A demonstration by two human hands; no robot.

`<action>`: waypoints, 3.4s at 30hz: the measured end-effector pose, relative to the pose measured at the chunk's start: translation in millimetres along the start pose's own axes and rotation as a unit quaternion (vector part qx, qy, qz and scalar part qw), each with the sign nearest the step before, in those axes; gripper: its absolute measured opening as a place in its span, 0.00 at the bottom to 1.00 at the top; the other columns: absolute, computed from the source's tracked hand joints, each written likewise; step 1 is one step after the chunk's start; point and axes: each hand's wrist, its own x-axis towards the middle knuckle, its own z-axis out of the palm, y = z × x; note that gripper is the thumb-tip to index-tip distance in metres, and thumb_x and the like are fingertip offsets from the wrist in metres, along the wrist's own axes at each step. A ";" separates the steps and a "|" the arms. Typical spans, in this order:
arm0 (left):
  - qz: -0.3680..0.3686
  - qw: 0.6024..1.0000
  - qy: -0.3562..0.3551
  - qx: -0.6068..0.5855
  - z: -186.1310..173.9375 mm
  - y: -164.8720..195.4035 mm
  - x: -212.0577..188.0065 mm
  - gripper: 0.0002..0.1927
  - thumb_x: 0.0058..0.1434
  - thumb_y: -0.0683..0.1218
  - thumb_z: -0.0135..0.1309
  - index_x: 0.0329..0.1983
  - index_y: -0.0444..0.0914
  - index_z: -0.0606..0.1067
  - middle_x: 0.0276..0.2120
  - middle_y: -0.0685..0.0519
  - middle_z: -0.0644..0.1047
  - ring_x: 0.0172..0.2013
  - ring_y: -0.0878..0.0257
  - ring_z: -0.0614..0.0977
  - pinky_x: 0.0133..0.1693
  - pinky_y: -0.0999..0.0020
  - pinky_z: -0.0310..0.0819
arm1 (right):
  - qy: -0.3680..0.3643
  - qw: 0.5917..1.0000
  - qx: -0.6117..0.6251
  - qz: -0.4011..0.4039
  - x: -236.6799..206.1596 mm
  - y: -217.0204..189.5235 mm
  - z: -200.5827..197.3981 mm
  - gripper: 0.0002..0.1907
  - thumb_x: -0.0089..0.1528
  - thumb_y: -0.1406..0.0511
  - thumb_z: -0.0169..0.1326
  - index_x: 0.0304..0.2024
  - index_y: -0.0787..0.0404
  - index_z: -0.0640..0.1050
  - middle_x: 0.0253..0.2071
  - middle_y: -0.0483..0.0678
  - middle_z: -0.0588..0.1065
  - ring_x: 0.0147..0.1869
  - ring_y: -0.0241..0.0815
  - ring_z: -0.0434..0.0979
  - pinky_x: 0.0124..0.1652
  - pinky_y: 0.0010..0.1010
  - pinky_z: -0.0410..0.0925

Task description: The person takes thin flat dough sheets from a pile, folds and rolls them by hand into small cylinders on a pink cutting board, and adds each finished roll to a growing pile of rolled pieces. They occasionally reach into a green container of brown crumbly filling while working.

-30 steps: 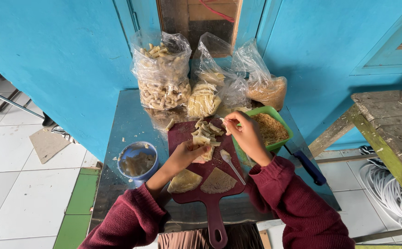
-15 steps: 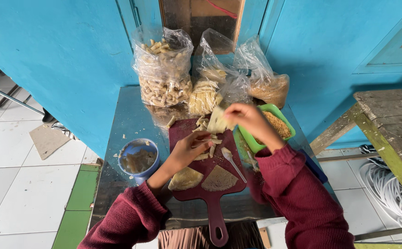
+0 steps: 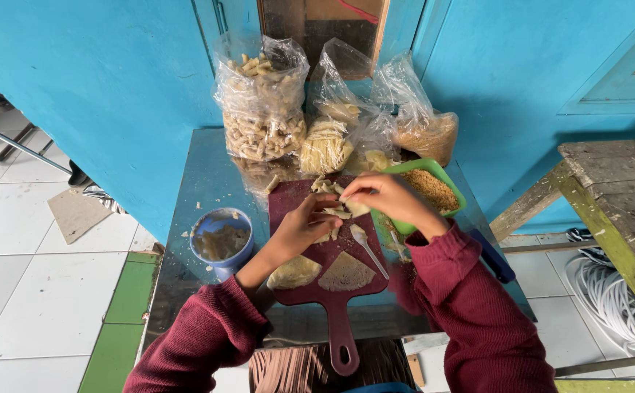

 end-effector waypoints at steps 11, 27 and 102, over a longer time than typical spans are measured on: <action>-0.119 0.976 -0.075 -0.166 10.8 -11.0 4.1 0.19 0.66 0.44 0.56 0.56 0.33 0.67 0.48 0.46 0.78 0.49 0.61 0.84 0.53 0.66 0.82 | 0.015 0.987 0.159 0.014 -19.3 0.2 41.1 0.06 0.64 0.70 0.58 0.42 0.65 0.74 0.38 0.41 0.73 0.44 0.29 0.75 0.46 0.24 0.70; -0.071 0.958 -0.181 0.208 2.6 -5.2 -12.8 0.16 0.63 0.56 0.58 0.48 0.45 0.84 0.35 0.54 0.84 0.35 0.69 0.82 0.37 0.72 0.76 | -0.202 0.969 0.041 0.137 -47.2 21.5 36.4 0.06 0.62 0.67 0.60 0.37 0.65 0.78 0.30 0.44 0.78 0.30 0.30 0.72 0.29 0.23 0.66; 0.283 0.732 0.021 0.619 59.2 11.9 -108.4 0.24 0.58 0.44 0.52 0.59 0.36 0.75 0.49 0.48 0.79 0.49 0.55 0.80 0.52 0.60 0.73 | 0.117 0.883 -0.402 -0.211 -103.0 -40.1 58.8 0.21 0.50 0.72 0.60 0.47 0.57 0.82 0.39 0.48 0.70 0.39 0.45 0.77 0.39 0.35 0.72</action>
